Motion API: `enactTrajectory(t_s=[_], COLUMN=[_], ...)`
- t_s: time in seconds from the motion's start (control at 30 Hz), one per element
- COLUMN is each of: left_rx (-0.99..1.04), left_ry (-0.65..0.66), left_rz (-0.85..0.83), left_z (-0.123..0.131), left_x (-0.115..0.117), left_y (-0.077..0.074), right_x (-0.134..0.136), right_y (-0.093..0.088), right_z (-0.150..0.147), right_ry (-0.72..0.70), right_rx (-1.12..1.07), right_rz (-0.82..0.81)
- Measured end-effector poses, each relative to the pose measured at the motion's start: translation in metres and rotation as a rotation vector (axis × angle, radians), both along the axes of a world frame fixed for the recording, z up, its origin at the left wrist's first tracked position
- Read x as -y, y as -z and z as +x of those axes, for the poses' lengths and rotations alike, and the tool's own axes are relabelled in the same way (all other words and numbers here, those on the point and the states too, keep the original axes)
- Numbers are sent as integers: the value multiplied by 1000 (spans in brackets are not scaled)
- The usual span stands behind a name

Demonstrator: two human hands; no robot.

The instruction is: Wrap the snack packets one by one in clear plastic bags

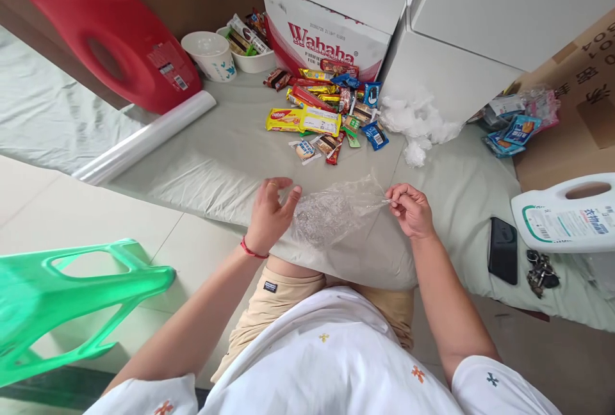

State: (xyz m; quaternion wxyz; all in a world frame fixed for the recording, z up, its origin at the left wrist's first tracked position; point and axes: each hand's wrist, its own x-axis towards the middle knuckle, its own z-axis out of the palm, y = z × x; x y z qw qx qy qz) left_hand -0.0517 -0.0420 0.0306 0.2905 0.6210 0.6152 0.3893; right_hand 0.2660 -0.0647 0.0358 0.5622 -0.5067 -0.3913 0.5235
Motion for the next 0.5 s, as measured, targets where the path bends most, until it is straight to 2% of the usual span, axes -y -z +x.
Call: enactTrajectory(t_s=[0.07,0.13,0.23,0.33,0.4,0.5], left_rx=[-89,-140,-163,-60,92,310], left_ry=[94,237,422,625,649,568], left_rz=[99,101,-39,-267,-374,-391], left_z=[12,29,54,67,66,54], left_x=[-10,-22,-47,-68,-75,-72], left_y=[-11,-22,-30,-27,-21,-13], right_x=[-1,-2,-4,-4,-4,-3], right_y=[-3,-8,-15,-21,-23,-23], right_z=[-5,-9,-15,-14,-8,12], right_ry=[-28,-60,-109,-163,-201,-245], right_rx=[11,32,71,116,148,188], right_rz=[3,14,30,42,52,62])
